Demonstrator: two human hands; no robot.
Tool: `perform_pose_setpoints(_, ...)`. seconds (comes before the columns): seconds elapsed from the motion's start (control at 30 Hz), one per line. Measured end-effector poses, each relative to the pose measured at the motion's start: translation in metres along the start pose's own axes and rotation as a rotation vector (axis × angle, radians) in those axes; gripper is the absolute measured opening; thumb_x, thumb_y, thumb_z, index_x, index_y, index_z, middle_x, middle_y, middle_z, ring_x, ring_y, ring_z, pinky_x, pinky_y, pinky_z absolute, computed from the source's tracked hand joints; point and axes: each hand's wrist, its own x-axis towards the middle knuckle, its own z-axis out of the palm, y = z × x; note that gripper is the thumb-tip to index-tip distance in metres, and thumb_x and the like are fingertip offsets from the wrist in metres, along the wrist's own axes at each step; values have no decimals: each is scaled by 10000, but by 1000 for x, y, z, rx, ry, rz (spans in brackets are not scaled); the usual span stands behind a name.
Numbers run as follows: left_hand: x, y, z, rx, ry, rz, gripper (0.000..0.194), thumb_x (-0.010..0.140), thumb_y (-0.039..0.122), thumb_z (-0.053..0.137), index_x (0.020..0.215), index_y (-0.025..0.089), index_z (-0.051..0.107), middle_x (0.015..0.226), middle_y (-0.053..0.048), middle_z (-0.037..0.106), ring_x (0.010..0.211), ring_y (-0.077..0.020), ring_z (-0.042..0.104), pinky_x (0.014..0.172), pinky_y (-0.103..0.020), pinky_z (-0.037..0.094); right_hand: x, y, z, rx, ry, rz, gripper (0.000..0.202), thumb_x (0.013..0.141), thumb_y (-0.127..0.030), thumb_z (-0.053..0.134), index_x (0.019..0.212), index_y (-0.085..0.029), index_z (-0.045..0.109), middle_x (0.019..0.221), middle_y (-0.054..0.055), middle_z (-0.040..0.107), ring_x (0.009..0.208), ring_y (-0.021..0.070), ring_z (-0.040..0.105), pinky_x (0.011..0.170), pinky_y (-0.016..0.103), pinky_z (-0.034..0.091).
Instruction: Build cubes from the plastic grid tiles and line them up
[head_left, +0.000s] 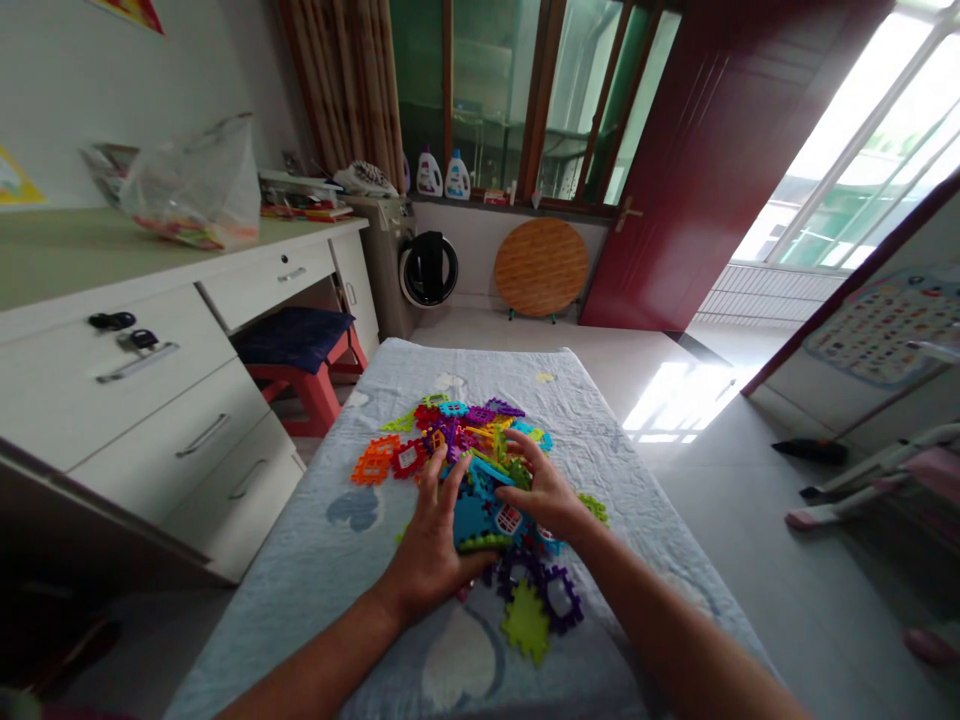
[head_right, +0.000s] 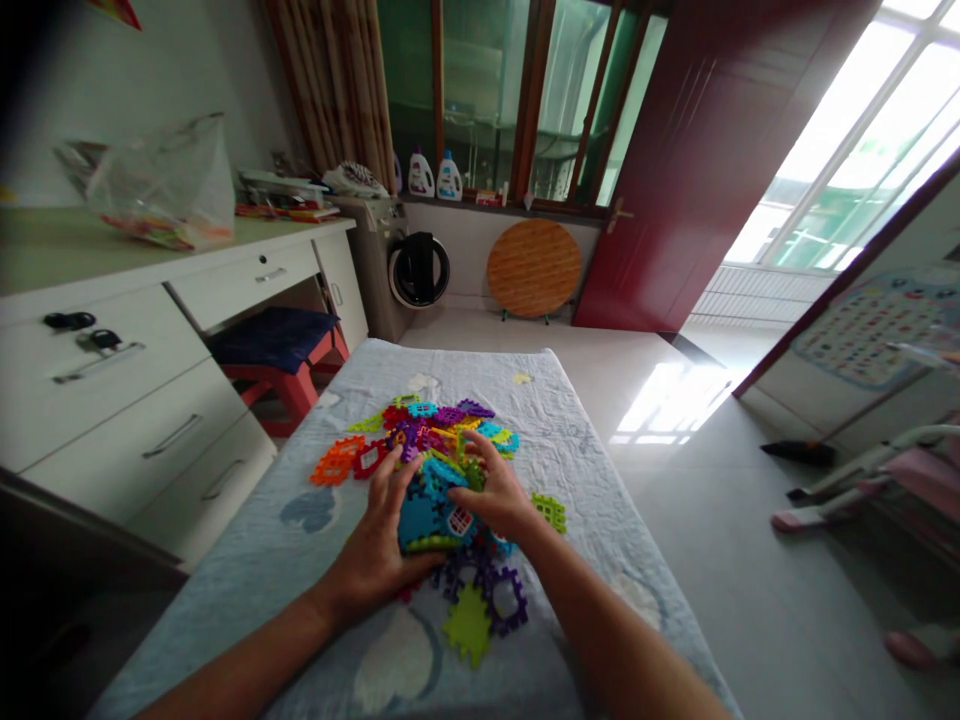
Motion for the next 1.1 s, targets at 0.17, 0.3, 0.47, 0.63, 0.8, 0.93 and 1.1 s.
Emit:
perform_pose_setpoints(0.17, 13, -3, -15, -11, 115, -3, 908, 700, 427, 714, 1428, 278, 192, 1517, -134, 95, 1400, -348, 141, 1089, -546, 261, 7, -28, 21, -55, 94, -129, 583, 710, -165, 601, 1255, -291, 436, 1195, 39, 530, 1139, 223, 480, 1016, 444, 358)
perform_pose_setpoints(0.3, 21, -17, -29, -28, 211, -35, 828, 754, 408, 654, 1421, 253, 188, 1443, -127, 268, 1376, -306, 228, 1107, -521, 246, 19, -56, 34, -64, 76, -271, 357, 764, -201, 583, 1112, -270, 544, 1191, 42, 505, 1158, 204, 460, 1044, 401, 335)
perform_pose_setpoints(0.47, 17, -34, -45, 12, 90, -127, 772, 787, 378, 582, 1427, 234, 174, 1451, -121, 238, 1385, -313, 187, 1113, -534, 223, 48, -60, 36, 131, -89, -240, 335, 855, -322, 501, 1183, -251, 496, 1222, 57, 513, 1127, 194, 495, 966, 370, 413)
perform_pose_setpoints(0.63, 1, -43, -46, 91, 30, -148, 865, 719, 501, 647, 1421, 239, 214, 1483, -138, 156, 1383, -353, 174, 1093, -551, 244, 89, -34, 23, -188, 16, -162, 282, 843, -295, 499, 1090, -196, 591, 1095, 67, 598, 1026, 200, 546, 931, 381, 410)
perform_pose_setpoints(0.8, 7, -50, -33, 133, 46, -162, 730, 693, 542, 656, 1306, 215, 431, 1401, -144, 343, 1308, -344, 334, 1066, -535, 296, 109, -18, 25, -651, -211, -133, 447, 753, -374, 634, 1173, -231, 580, 1248, 90, 543, 1161, 272, 463, 982, 446, 325)
perform_pose_setpoints(0.93, 27, -46, -30, 26, 158, -163, 363, 822, 445, 520, 1077, 195, 584, 1165, -101, 569, 1139, -255, 520, 1021, -435, 381, 100, -14, 20, -798, -296, -196, 252, 780, -343, 602, 996, -220, 645, 1156, 75, 587, 1056, 251, 512, 930, 425, 340)
perform_pose_setpoints(1.1, 46, -42, -37, -183, 101, -272, 360, 876, 450, 413, 964, 168, 618, 947, -66, 667, 935, -220, 613, 868, -355, 474, 68, -14, -10, -864, -364, -284, 171, 762, -257, 598, 916, -197, 641, 978, 62, 622, 951, 218, 524, 869, 377, 371)
